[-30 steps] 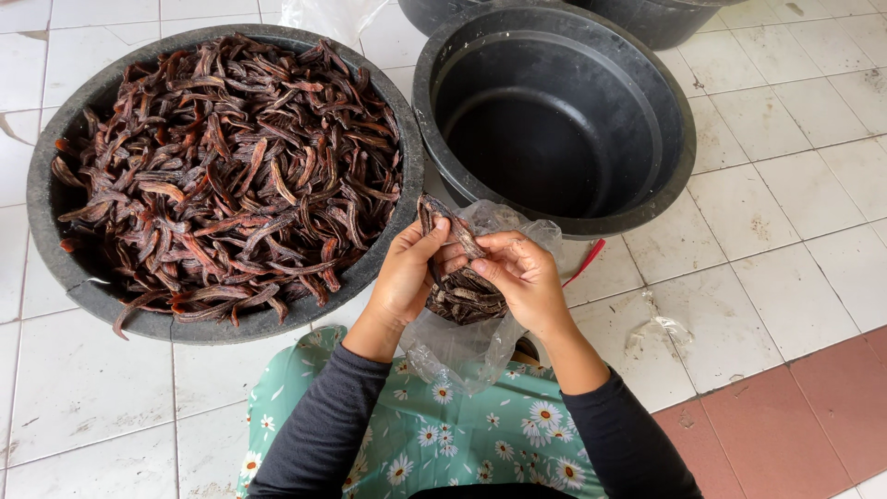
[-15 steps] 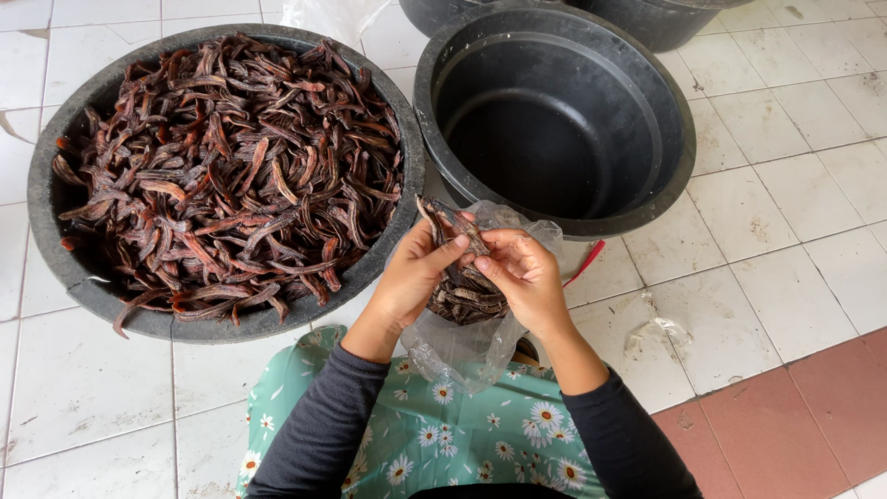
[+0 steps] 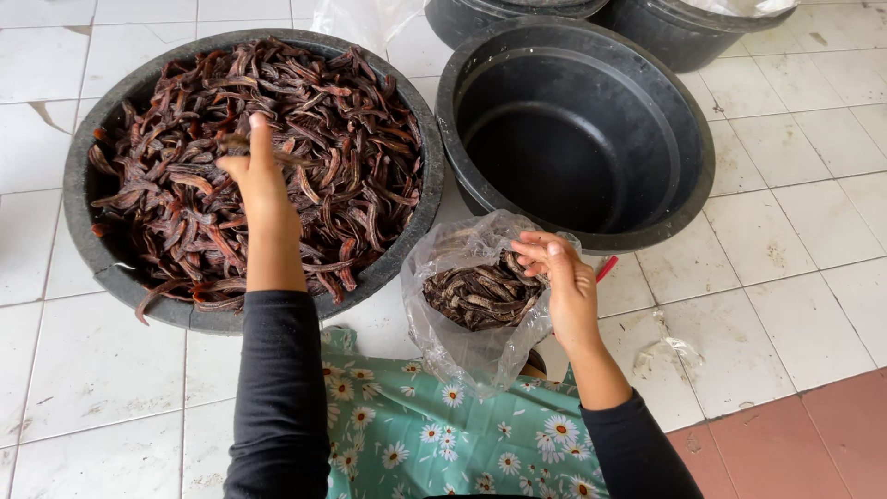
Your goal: The person scoops dried fish from a large black basin and places them into a clear plastic bag held in their lap. They repeatedly transfer handfuls of fish and adjust the bag to fit more.
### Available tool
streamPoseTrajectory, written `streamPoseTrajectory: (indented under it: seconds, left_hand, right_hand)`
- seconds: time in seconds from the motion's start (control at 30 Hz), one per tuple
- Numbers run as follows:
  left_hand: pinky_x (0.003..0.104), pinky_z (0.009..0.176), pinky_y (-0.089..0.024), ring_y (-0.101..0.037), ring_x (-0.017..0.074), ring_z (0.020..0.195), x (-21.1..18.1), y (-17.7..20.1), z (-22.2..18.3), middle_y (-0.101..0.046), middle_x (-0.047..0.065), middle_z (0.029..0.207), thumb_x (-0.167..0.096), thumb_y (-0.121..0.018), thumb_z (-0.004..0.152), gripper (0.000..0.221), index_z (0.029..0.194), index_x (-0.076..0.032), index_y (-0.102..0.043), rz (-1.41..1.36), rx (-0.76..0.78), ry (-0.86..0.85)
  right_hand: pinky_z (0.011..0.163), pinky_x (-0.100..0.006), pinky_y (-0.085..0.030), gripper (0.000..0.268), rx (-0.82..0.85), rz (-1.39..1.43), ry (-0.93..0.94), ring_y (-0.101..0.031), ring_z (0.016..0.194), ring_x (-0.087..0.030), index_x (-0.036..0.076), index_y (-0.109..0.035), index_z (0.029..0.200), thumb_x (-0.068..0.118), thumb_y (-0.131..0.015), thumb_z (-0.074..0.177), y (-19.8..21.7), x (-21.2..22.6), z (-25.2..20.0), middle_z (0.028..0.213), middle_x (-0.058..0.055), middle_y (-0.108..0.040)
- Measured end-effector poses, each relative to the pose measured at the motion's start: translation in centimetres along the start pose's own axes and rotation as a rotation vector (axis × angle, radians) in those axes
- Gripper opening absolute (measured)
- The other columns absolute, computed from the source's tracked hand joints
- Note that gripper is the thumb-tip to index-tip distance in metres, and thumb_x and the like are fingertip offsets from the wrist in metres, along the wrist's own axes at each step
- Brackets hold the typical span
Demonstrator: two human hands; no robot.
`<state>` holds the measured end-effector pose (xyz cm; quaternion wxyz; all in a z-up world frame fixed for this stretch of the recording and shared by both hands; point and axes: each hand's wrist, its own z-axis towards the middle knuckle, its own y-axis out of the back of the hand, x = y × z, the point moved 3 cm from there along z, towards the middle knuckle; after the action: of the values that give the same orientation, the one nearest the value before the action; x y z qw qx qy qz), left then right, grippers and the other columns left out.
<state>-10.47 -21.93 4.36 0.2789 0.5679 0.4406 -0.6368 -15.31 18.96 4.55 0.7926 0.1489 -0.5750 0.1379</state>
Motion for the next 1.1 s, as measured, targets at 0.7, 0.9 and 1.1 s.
streamPoseTrajectory:
  seconds: [0.7, 0.9, 1.1]
  left_hand:
    - [0.049, 0.095, -0.046, -0.057, 0.0357, 0.121, -0.9, -6.2, -20.9, -0.056, 0.014, 0.136, -0.024, -0.087, 0.069, 0.073, 0.133, -0.008, -0.056, 1.032, 0.67, -0.817]
    - [0.047, 0.089, -0.049, -0.063, 0.0352, 0.11, -1.0, -5.1, -19.9, -0.065, 0.014, 0.124, -0.026, -0.083, 0.079, 0.056, 0.126, -0.005, -0.061, 0.936, 0.652, -0.837]
    - [0.045, 0.074, -0.056, -0.07, 0.0346, 0.086, 1.6, -3.3, -9.9, -0.072, 0.016, 0.097, -0.022, -0.076, 0.094, 0.023, 0.111, -0.007, -0.073, 0.952, 0.443, -0.86]
  right_hand:
    - [0.082, -0.041, -0.056, 0.055, 0.52, -0.861, 0.251, -0.067, 0.095, -0.032, 0.012, -0.073, 0.131, -0.01, -0.058, 0.083, -2.6, 1.6, -1.2, 0.131, -0.014, -0.057]
    - [0.079, -0.042, -0.054, 0.016, 0.482, -0.818, 0.227, -0.067, 0.092, -0.029, 0.004, -0.067, 0.098, 0.002, -0.073, 0.084, -2.1, 1.2, -0.8, 0.116, -0.012, -0.057]
    - [0.073, -0.041, -0.053, 0.018, 0.606, -0.813, 0.285, -0.067, 0.084, -0.025, 0.007, -0.072, 0.088, 0.021, -0.081, 0.082, -2.8, -0.2, -1.3, 0.093, -0.003, -0.065]
